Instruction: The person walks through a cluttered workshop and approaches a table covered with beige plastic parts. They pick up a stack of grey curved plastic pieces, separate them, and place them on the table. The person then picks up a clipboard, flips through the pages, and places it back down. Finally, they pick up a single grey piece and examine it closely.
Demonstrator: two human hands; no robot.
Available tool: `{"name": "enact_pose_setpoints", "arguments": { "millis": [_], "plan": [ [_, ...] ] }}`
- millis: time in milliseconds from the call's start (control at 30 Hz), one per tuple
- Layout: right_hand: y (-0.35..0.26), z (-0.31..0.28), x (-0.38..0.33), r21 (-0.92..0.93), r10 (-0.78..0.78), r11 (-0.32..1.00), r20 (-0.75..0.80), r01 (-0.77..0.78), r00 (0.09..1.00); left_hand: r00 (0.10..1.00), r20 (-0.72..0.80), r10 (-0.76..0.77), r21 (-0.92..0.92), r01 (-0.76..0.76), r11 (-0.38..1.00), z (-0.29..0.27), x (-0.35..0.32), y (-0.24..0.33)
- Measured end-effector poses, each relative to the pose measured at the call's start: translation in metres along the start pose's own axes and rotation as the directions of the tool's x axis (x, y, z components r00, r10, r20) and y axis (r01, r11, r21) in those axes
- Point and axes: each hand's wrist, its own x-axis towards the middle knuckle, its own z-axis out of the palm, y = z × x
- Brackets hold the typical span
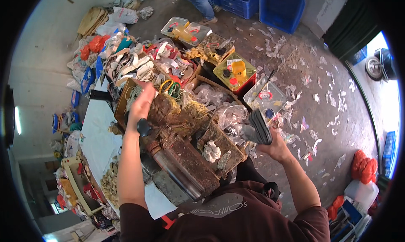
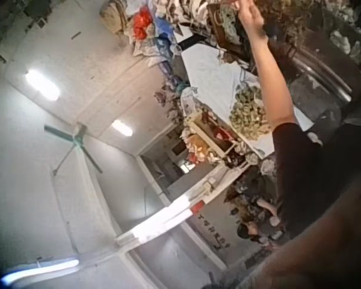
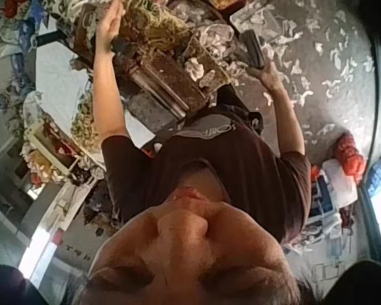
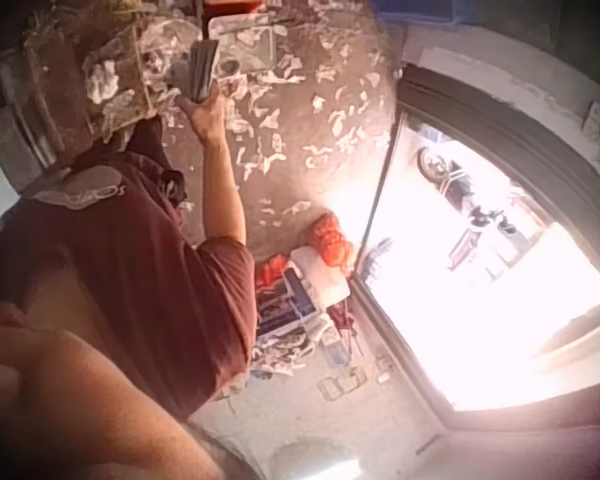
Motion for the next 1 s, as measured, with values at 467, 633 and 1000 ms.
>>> {"name": "enact_pose_setpoints", "arguments": {
  "millis": [467, 633, 1000],
  "plan": [
    [-0.174, 0.190, -0.060, -0.011, -0.311, 0.883, 0.735, 0.470, 0.602, 0.972, -0.221, -0.085, -0.848, -0.148, 0.509, 0.098, -0.254, 0.053],
    [-0.144, 0.244, -0.083, 0.059, -0.440, 0.841, 0.653, 0.537, 0.617, 0.893, -0.318, -0.317, -0.888, -0.164, 0.430, 0.096, -0.326, 0.005],
    [-0.122, 0.312, -0.124, -0.122, -0.277, 0.856, 0.712, 0.502, 0.645, 0.934, -0.347, -0.084, -0.882, -0.295, 0.367, 0.095, -0.389, 0.000]
  ]
}}
